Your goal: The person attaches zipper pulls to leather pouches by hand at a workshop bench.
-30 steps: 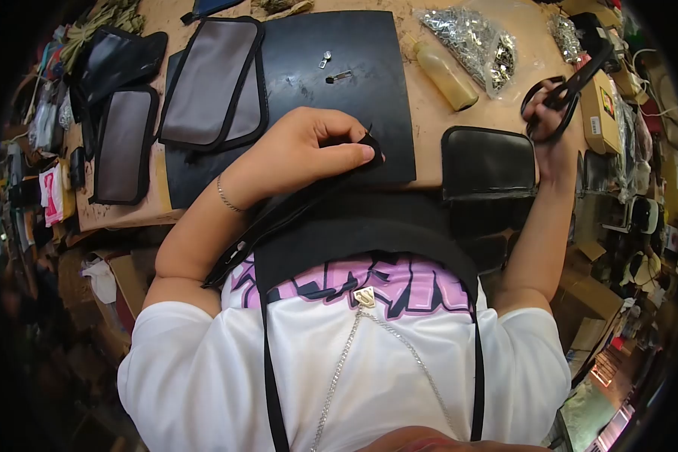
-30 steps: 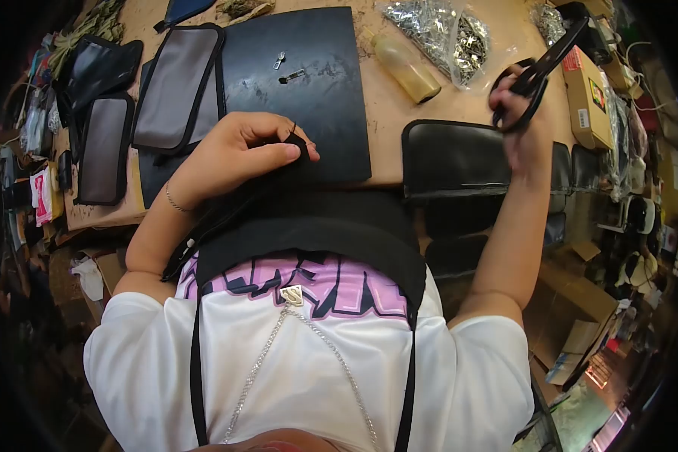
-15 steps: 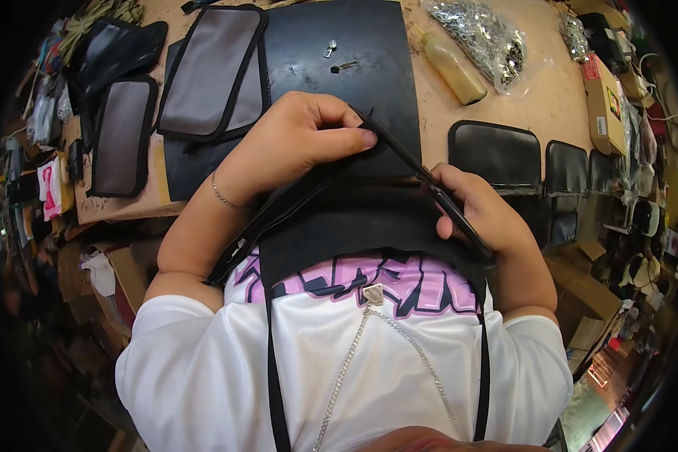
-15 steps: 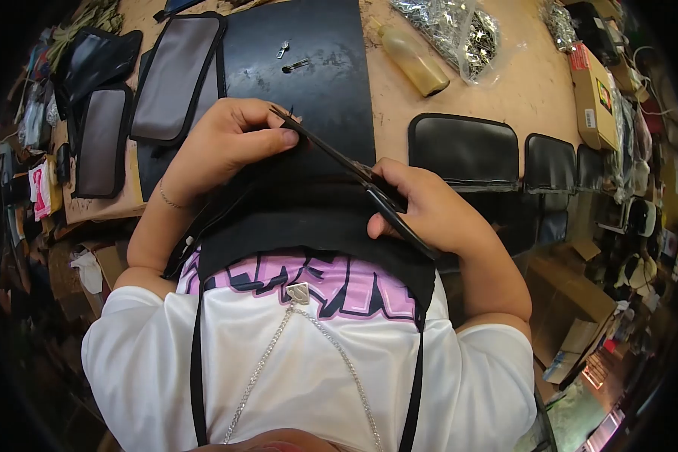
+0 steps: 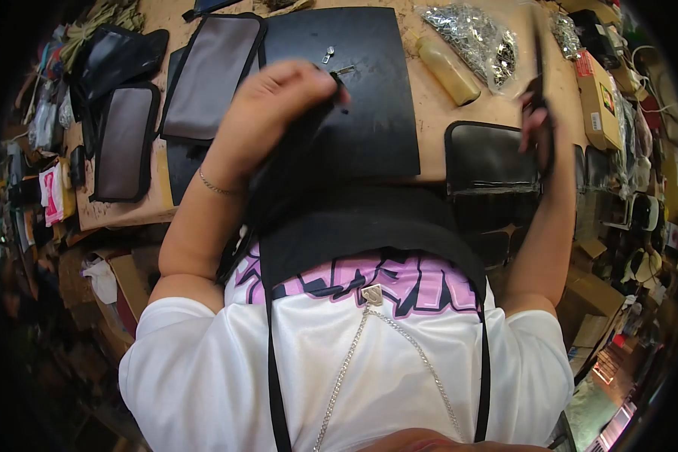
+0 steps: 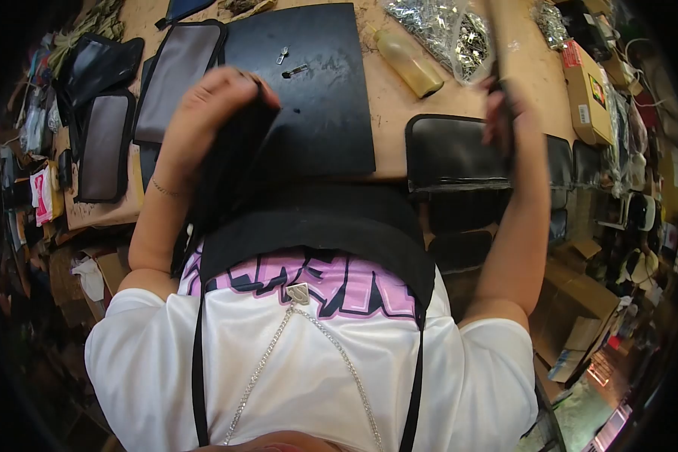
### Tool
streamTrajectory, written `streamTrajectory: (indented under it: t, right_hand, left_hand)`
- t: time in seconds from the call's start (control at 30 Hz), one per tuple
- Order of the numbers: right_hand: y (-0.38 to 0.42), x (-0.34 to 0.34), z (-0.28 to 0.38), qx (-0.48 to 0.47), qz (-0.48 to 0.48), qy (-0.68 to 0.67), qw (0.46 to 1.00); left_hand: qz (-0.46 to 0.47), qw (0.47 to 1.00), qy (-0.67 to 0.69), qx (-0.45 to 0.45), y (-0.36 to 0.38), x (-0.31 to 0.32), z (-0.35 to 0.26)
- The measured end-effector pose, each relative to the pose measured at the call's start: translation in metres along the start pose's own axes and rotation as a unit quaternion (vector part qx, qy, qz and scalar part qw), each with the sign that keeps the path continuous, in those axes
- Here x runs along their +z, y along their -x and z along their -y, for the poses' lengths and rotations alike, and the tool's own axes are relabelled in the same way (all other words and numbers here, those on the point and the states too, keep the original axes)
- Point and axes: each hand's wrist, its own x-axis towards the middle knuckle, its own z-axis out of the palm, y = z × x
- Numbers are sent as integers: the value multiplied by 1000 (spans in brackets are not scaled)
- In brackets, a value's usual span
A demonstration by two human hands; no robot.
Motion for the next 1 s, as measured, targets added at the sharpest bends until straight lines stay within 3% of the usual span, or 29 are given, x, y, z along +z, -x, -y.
streamTrajectory:
  t: [0.03, 0.1, 0.2, 0.3, 0.33, 0.43, 0.47, 0.5, 0.53, 0.57, 0.63, 0.73, 0.83, 0.87, 0.97, 1.0]
  right_hand:
    - [-21, -15, -5, -83, -98, 27, 991]
    - [-70, -66, -13, -66, -216, 208, 952]
    - [-144, -138, -65, 26, -249, 334, 909]
    - [-166, -135, -88, -60, -323, 356, 875]
    - [-169, -132, -85, -16, -291, 327, 899]
    - [-191, -109, -94, -159, -334, 163, 915]
    - [-157, -67, -52, -169, -368, 200, 892]
    - [-145, -44, -37, -268, -373, 229, 858]
    - [-139, -26, -26, -363, -375, 254, 814]
    - [-129, -7, -17, -453, -374, 277, 761]
    - [-93, 45, 7, -509, -357, 334, 708]
    - [-60, 106, 13, -523, -184, 278, 785]
    - [-41, 143, 6, -482, -9, 270, 834]
    - [-37, 154, 3, -465, 21, 272, 842]
    - [-27, 181, -5, -416, 100, 274, 861]
    - [-26, 189, -7, -404, 115, 272, 865]
  left_hand:
    - [-60, 998, 9, 10, -5, -9, -2]
    - [-158, 981, 89, 74, -20, -27, 6]
    - [-223, 952, 158, 137, -33, -37, 17]
    - [-244, 948, 141, 148, -36, -49, 13]
    - [-245, 949, 138, 144, -36, -53, 7]
    - [-197, 959, 124, 162, -24, -74, -21]
    - [-200, 947, 174, 183, -21, -80, -33]
    - [-201, 931, 224, 205, -18, -86, -42]
    - [-121, 921, 300, 215, -14, -102, -50]
    - [-194, 917, 237, 255, -14, -105, -62]
    - [1, 943, 267, 199, -4, -136, -81]
    - [57, 944, 248, 209, -2, -179, -90]
    - [-15, 963, 191, 187, 2, -203, -100]
    - [24, 965, 171, 199, 0, -205, -98]
    - [-342, 911, 149, 175, -30, -192, -78]
    - [-341, 918, -8, 202, -36, -232, -53]
